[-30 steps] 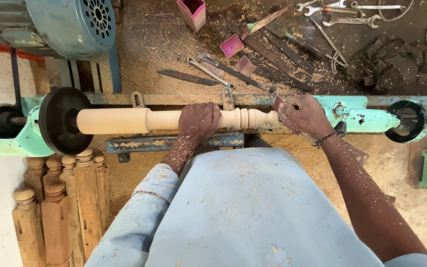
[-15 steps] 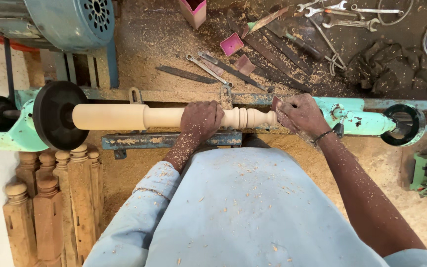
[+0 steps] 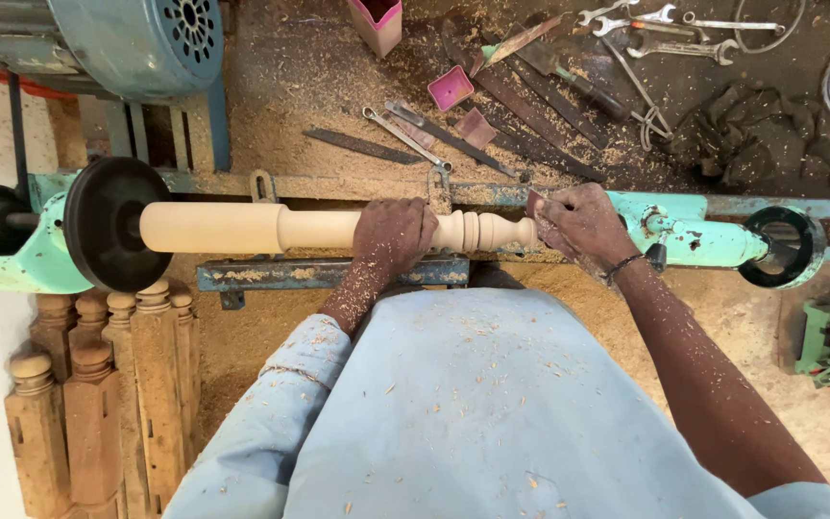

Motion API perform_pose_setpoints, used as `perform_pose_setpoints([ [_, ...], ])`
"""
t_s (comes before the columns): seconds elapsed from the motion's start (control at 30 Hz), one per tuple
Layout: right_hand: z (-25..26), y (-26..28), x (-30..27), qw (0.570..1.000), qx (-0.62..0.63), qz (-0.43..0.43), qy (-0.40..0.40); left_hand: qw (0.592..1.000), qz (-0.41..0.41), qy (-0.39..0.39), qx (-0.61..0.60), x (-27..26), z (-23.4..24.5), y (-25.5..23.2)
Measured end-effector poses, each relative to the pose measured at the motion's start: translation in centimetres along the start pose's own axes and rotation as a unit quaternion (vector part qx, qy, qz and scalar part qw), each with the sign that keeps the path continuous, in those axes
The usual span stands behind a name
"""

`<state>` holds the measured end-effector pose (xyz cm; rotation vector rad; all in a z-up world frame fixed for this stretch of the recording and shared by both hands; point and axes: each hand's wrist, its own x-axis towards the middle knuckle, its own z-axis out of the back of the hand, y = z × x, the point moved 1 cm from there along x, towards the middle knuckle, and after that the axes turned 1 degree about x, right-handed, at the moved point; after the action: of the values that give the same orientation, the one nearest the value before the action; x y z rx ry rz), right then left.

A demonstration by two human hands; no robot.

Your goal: The person shapes a piece of wood on a lathe using various chisels and then sands the surface with a piece of sandpaper and a flat block.

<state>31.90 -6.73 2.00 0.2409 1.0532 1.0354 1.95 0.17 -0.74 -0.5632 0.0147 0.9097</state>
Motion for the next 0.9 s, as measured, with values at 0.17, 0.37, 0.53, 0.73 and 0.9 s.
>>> perform_pose_setpoints([
  [0.17,0.0,0.2,0.0,1.000,-0.007,0.005,-0.003,1.000,0.001,0.002,0.002,-0.1,0.2,-0.2],
  [0.37,-0.2,-0.8,0.4,0.991,-0.031,0.125,-0.033,0.999,-0.016,-0.036,-0.003,-0.1,0.3,-0.6],
  [0.53,-0.4,-1.0,0.4,0.999,-0.015,0.029,-0.013,0.998,-0.019,-0.052,0.000,-0.2,0.2,-0.7],
  [0.73,-0.6,-0.6,0.3,0.999,0.022,-0.026,-0.011,0.999,-0.020,-0.033,0.024,0.1,-0.4,-0.5],
  [0.9,-0.3,-2.1,0.2,0.997,0.017,0.061,-0.034,0.999,-0.008,0.021,0.025,0.4,-0.8,-0.5],
])
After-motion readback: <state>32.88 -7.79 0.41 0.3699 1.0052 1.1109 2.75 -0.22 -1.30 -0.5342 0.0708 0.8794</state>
